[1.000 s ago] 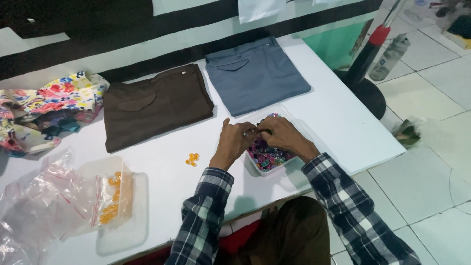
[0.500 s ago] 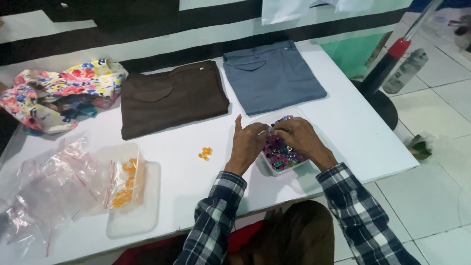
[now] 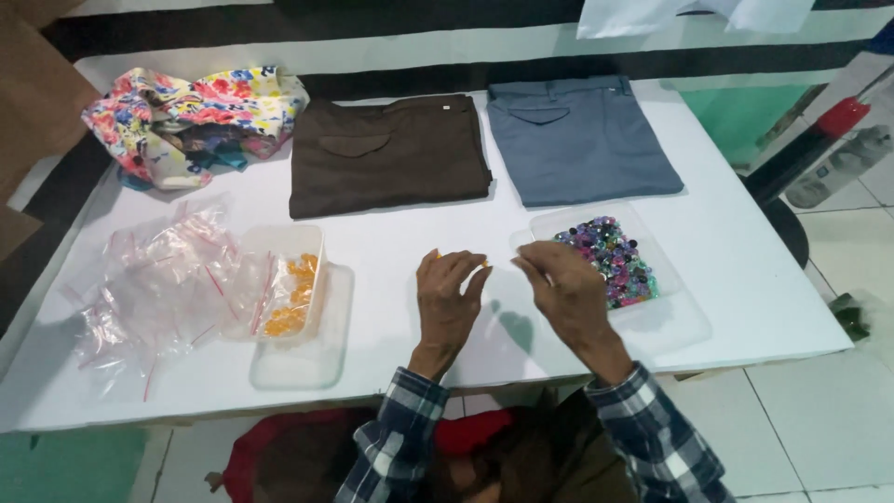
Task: Picking small yellow beads from a container and placing them into small plastic bags.
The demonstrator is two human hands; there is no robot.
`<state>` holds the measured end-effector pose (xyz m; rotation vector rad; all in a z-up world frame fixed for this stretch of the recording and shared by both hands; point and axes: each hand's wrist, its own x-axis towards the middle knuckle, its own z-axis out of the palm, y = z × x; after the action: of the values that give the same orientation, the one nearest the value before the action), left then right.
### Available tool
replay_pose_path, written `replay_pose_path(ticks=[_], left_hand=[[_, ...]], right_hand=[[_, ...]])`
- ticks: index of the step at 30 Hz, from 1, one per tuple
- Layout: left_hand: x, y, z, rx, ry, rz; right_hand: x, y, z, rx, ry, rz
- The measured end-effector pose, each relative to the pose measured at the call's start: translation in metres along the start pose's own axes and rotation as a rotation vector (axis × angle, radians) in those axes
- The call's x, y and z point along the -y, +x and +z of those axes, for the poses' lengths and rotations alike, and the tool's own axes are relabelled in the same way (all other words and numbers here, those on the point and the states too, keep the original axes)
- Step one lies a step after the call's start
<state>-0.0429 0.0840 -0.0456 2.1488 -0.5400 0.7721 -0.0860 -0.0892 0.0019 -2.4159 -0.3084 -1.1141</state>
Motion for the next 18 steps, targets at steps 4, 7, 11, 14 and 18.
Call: replay_pose_path(ticks=[4, 7, 11, 14, 18], left_hand=[[0.047, -0.034, -0.022, 0.045, 0.057, -0.155], [0.070, -0.042, -0.022, 0.098, 0.080, -0.279], [0.085, -0.035, -0.010, 0.166, 0.153, -0.359], [0.085, -0.026, -0.007, 0.198, 0.136, -0.363], [0.079, -0.026, -0.014, 0.190, 0.070, -0.386]], right_hand=[[0.030, -0.029, 0.052, 0.134, 0.199, 0.066], [0.027, -0.035, 0.094, 0.328, 0.195, 0.219], [0.023, -0.030, 0.125, 0.363, 0.192, 0.347], [0.024, -0.028, 0.132, 0.336, 0.221, 0.397], [0.043, -0.021, 0.109, 0.323, 0.368, 0.494]])
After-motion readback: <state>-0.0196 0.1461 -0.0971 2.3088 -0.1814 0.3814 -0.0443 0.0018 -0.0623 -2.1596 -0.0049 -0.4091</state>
